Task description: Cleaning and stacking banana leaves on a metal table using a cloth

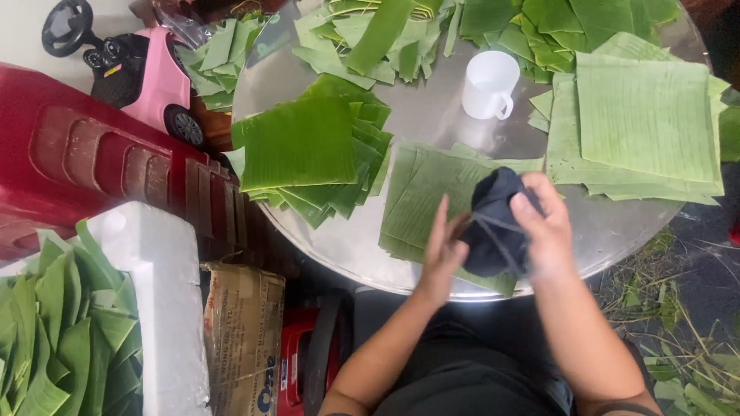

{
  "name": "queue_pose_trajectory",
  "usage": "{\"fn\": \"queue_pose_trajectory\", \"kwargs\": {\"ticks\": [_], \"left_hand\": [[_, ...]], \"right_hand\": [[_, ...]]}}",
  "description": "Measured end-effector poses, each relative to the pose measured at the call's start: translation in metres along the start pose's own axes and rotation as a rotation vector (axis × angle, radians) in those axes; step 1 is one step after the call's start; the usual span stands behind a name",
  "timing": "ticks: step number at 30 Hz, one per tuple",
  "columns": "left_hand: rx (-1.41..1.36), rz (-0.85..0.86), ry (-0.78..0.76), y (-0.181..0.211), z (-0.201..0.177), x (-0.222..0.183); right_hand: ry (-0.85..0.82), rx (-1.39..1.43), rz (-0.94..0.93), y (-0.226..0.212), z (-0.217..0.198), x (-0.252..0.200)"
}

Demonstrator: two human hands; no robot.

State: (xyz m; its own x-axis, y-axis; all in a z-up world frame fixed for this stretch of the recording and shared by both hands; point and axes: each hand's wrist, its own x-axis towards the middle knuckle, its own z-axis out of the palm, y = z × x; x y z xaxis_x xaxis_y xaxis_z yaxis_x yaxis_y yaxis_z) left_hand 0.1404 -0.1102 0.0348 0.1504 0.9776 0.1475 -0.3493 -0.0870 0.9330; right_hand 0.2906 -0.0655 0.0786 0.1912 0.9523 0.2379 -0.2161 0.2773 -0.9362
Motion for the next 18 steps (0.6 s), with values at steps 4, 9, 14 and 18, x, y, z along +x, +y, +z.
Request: {"fn": "queue_pose_trajectory", "kwargs": {"ticks": [4, 9, 14, 18], "left_hand": [[-0.441, -0.131, 0.097, -0.024, -0.031, 0.009], [-0.376, -0.167, 0.16, -0.017, -0.046, 0.009], [0.001, -0.242, 0.148, -0.031, -0.059, 0.015], [-0.236, -0.366, 0.119, -0.051, -0.059, 0.015]], "right_hand": [[-0.322, 0.119, 0.155, -0.021, 0.008, 0.021], [-0.48, -0.158, -0.006, -0.024, 0.012, 0.038], [-0.288, -0.561, -0.626, -0.035, 0.016, 0.038], [-0.287, -0.594, -1.0, -0.005, 0.01, 0.027]]}}
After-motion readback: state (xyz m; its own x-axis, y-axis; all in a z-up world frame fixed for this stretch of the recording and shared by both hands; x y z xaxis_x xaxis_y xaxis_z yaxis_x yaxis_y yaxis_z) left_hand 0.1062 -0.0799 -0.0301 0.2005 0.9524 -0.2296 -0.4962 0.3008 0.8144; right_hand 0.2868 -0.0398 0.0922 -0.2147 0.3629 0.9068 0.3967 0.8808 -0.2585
